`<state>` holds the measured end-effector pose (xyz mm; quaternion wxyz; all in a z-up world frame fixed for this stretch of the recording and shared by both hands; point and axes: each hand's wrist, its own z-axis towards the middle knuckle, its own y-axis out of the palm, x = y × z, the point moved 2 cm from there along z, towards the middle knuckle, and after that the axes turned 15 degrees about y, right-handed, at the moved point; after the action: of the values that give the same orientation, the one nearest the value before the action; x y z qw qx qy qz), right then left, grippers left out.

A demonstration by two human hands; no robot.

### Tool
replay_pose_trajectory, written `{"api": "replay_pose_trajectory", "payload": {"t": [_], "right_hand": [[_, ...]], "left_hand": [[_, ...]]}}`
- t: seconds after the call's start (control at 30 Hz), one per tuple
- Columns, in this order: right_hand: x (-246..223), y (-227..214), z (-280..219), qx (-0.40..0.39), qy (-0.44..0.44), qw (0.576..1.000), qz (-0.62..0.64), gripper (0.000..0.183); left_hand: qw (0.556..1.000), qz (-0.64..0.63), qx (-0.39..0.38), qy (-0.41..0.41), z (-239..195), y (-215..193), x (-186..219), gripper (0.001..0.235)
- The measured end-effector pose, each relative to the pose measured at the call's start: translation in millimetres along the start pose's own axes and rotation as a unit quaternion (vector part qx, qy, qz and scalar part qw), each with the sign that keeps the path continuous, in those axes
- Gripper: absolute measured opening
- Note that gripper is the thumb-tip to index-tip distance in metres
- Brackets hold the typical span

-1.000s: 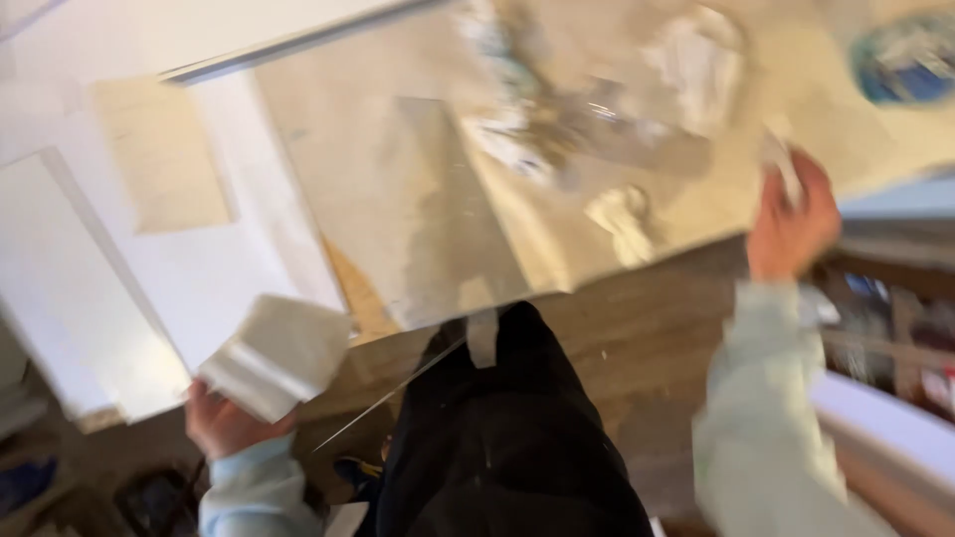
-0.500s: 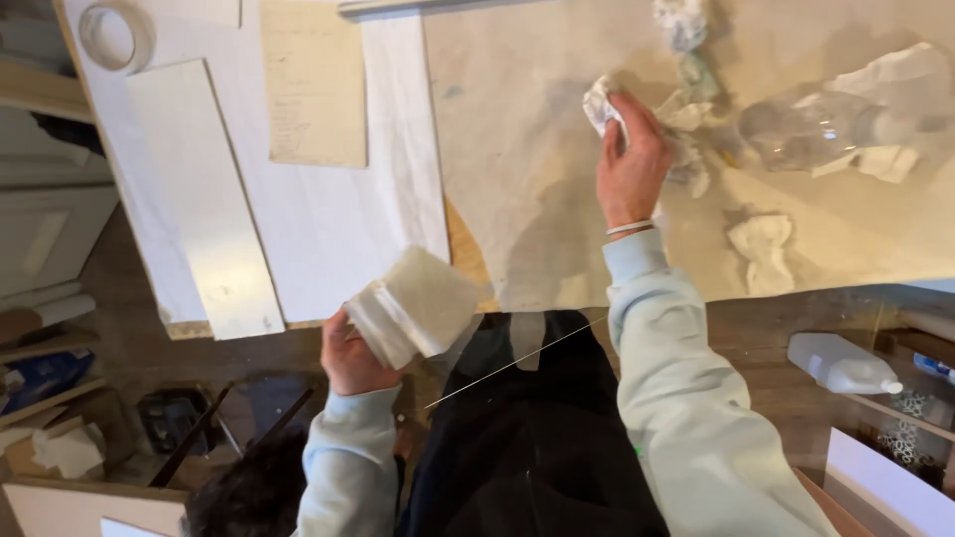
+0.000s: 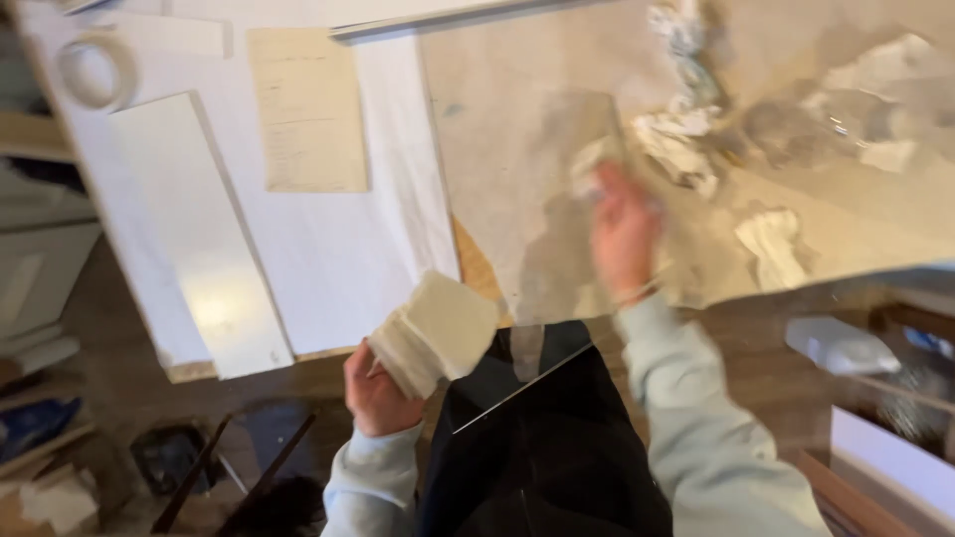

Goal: Cleaning a pane of glass using a spray bottle and paper towels.

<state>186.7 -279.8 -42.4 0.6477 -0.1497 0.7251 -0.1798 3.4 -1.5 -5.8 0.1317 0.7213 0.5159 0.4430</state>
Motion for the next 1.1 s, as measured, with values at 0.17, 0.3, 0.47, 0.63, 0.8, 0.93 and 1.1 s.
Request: {"api": "replay_pose_trajectory", "payload": {"t": [0.17,0.3,0.47,0.63,0.8,0.93,1.1], "right_hand": [[-71,35,14,-0.072,-0.002,0.997,0.035,0.042],[-5,26,-25,-0.171,0.036,0.913,0.368,0.036],[-41,33,33,-0.045,0.044,0.997,0.037,0.04],[-44,5,-34,-0.109,-0.036,0.993,0.01,0.043],[-69,50,12,-0.036,0.084,0.993,0.074,0.046],[-102,46,-35,-0.146,-0.102,0.98,0.088,0.037],[-53,36,-7,-0.033,0.14,0.989,-0.028,0.037]], "left_hand": [[0.998,-0.003,0.044,-0.045,-8,7,-7,0.084],[1.0,0.005,0.004,-0.018,-6,1,-9,0.093],[0.998,0.025,0.056,-0.03,-16,-8,-9,0.095],[0.998,0.029,0.051,-0.026,-10,-4,-16,0.096],[1.0,0.017,-0.006,-0.003,-16,-41,-27,0.093],[0.996,0.05,-0.069,0.033,-13,-12,-29,0.094],[0.992,0.098,-0.051,0.063,-24,-49,-30,0.097]]}}
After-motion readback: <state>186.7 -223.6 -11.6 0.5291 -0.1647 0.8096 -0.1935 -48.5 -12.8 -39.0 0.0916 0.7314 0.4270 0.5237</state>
